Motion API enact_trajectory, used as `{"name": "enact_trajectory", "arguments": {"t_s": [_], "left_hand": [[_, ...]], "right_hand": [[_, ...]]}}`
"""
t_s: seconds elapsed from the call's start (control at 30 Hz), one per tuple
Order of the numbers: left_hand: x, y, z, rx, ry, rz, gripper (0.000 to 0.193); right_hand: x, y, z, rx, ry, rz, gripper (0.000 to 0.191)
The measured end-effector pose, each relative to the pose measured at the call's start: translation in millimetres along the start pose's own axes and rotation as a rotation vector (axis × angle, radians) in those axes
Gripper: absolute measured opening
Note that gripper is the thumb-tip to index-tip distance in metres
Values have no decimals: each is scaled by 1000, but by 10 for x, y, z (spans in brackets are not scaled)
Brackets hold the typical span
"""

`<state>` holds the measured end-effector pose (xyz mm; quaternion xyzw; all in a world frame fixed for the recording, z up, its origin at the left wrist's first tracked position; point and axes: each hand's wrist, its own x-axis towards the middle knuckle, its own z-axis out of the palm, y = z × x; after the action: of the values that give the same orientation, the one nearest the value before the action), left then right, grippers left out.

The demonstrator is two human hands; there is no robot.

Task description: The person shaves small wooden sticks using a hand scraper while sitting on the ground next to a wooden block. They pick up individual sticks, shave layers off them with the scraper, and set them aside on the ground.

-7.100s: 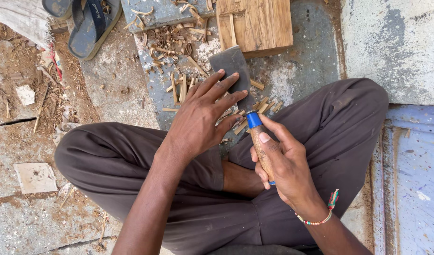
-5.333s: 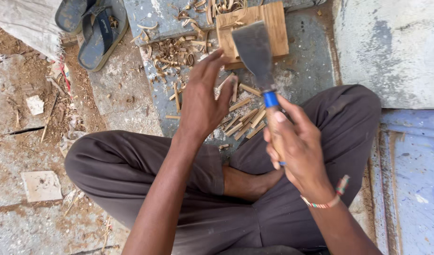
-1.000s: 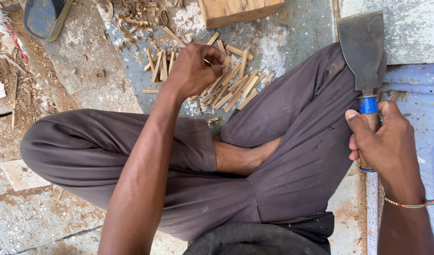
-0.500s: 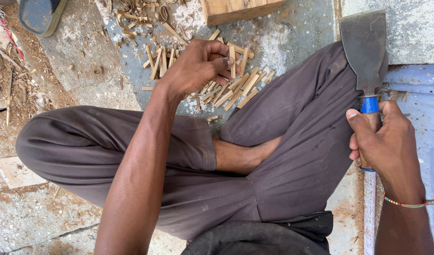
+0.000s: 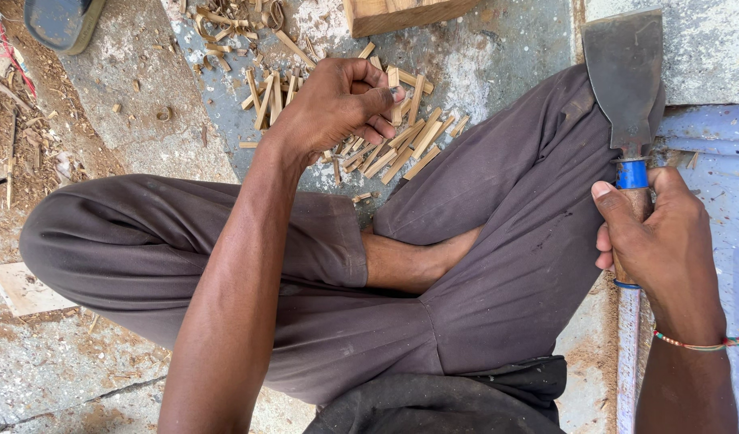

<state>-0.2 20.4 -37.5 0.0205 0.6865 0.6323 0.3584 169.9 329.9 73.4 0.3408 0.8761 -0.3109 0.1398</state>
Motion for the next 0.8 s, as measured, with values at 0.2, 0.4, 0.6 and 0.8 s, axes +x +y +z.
{"name": "enact_trajectory", "arguments": {"t_s": [0.2, 0.4, 0.6, 0.8], "left_hand": [[-11, 5, -5, 0, 17, 5, 28], [-30, -1, -9, 18, 30, 14, 26], [-34, -37, -20, 49, 28, 51, 20], [-38, -18, -39, 110, 36, 141, 16]], "right_hand": [[-8, -6, -4, 8, -2, 2, 33], [-11, -15, -1, -25, 3, -10, 33], [-20, -31, 2, -36, 5, -6, 33], [-40, -62, -19, -7, -5, -6, 34]]}}
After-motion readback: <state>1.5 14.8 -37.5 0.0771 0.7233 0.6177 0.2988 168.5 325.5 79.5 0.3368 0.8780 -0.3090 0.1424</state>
